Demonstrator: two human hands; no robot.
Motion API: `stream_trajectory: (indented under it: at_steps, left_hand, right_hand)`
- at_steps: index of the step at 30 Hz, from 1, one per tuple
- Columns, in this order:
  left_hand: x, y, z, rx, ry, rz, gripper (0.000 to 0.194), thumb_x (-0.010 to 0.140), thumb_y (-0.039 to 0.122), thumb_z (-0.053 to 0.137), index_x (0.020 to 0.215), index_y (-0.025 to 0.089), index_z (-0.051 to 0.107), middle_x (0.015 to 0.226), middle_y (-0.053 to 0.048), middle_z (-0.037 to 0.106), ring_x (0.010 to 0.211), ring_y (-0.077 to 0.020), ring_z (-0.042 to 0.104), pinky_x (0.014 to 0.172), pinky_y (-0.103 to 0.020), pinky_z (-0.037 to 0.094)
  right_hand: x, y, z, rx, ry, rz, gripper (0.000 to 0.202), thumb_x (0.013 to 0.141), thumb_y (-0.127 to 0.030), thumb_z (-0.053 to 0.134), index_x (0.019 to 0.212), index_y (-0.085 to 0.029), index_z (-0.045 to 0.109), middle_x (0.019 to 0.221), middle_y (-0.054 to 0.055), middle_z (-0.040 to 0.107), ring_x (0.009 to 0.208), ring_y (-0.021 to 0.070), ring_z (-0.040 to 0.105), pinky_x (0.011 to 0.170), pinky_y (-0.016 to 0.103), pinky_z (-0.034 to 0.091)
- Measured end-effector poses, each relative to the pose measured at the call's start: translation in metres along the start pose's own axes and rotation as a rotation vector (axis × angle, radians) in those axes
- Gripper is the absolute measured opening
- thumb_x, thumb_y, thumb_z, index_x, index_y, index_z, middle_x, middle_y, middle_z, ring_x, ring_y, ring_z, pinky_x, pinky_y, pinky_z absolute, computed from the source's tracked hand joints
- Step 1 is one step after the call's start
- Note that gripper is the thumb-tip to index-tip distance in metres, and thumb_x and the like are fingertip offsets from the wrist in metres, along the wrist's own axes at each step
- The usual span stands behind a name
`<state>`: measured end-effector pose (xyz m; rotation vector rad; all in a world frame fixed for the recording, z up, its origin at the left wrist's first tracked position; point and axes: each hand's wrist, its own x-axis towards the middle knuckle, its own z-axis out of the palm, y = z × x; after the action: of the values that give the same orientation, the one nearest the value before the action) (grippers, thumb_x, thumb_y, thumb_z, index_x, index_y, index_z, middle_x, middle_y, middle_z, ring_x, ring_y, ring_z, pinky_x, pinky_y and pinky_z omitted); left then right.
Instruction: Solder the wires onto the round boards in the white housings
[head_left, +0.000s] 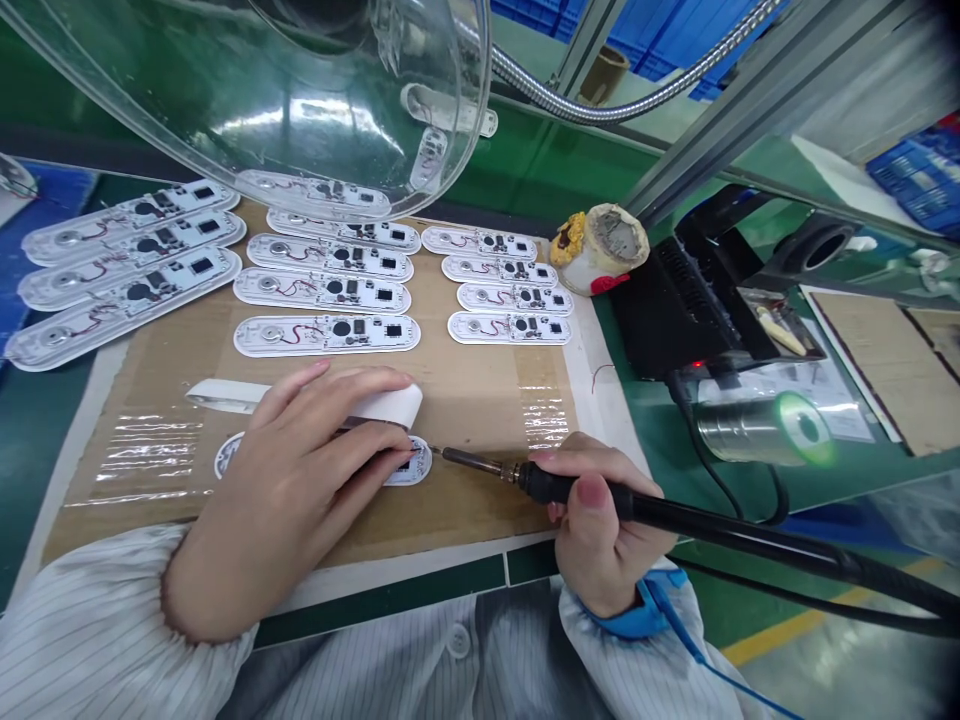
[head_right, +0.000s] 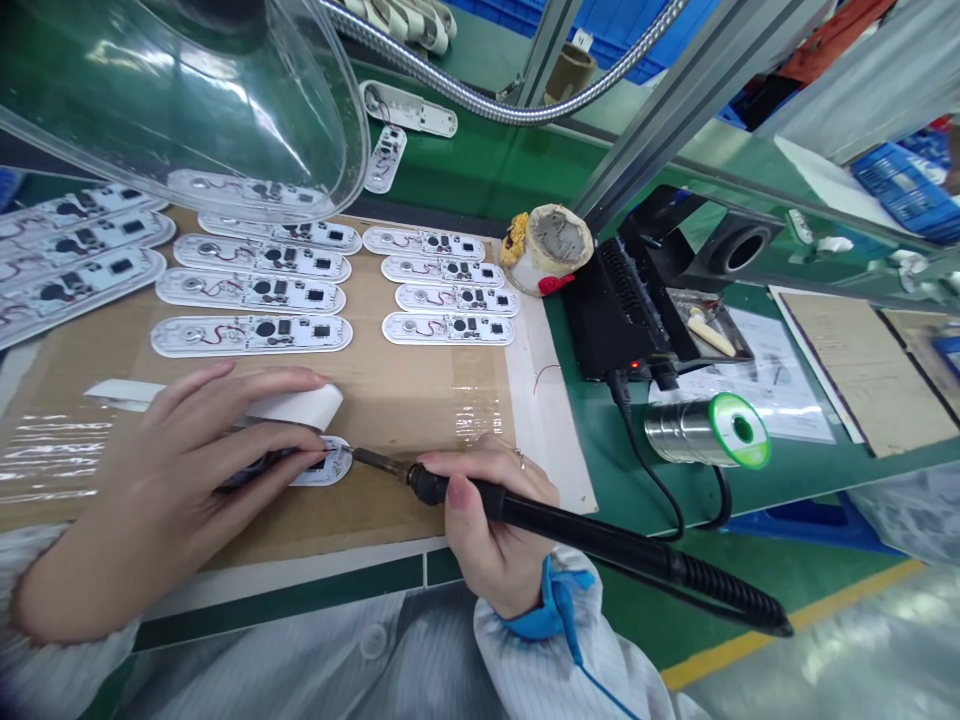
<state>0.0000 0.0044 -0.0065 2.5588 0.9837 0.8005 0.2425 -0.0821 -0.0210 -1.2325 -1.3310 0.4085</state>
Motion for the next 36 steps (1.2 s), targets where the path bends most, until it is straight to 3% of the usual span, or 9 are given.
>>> stream_trajectory:
  at_steps: [21,26,32,36]
  left_hand:
    - [0.0010,0.0027,0.0037,0.021,-0.046,0.006,0.011,0.107,0.022,0.052,0.100,0.024,0.060,0.142,-0.008,0.064,0.126,-0.0303,0.064,0.116,-0.053,0.032]
    - [0.0005,0.0034,0.0039,0.028,-0.051,-0.007,0.010,0.107,0.023,0.053,0.100,0.024,0.060,0.143,-0.008,0.064,0.129,-0.0304,0.062,0.118,-0.053,0.032]
    - [0.0005,0.0037,0.0042,0.050,-0.047,-0.009,0.011,0.107,0.021,0.053,0.100,0.024,0.062,0.144,-0.007,0.065,0.127,-0.0302,0.064,0.114,-0.053,0.035]
    - [0.0011,0.0041,0.0036,0.058,-0.042,-0.009,0.012,0.107,0.021,0.054,0.099,0.023,0.063,0.144,-0.008,0.066,0.122,-0.0304,0.066,0.106,-0.051,0.039]
  right_hand:
    - [-0.0004,-0.0020,-0.0008,0.014,-0.071,0.023,0.012,0.104,-0.025,0.067,0.105,-0.025,0.079,0.081,-0.001,0.077,0.069,0.0145,0.070,0.063,0.029,0.055]
    - [0.0013,-0.0025,-0.0019,-0.012,-0.110,-0.006,0.013,0.103,-0.023,0.067,0.106,-0.024,0.079,0.080,-0.001,0.076,0.065,0.0139,0.067,0.058,0.029,0.054]
    - [0.0039,-0.0013,0.0009,0.014,0.067,-0.106,0.020,0.105,-0.029,0.064,0.097,-0.020,0.080,0.065,-0.001,0.067,0.052,0.0119,0.057,0.046,0.029,0.042]
    - [0.0041,-0.0004,0.0021,0.030,0.071,-0.090,0.018,0.105,-0.027,0.064,0.099,-0.021,0.080,0.071,-0.001,0.072,0.052,0.0112,0.056,0.044,0.029,0.041]
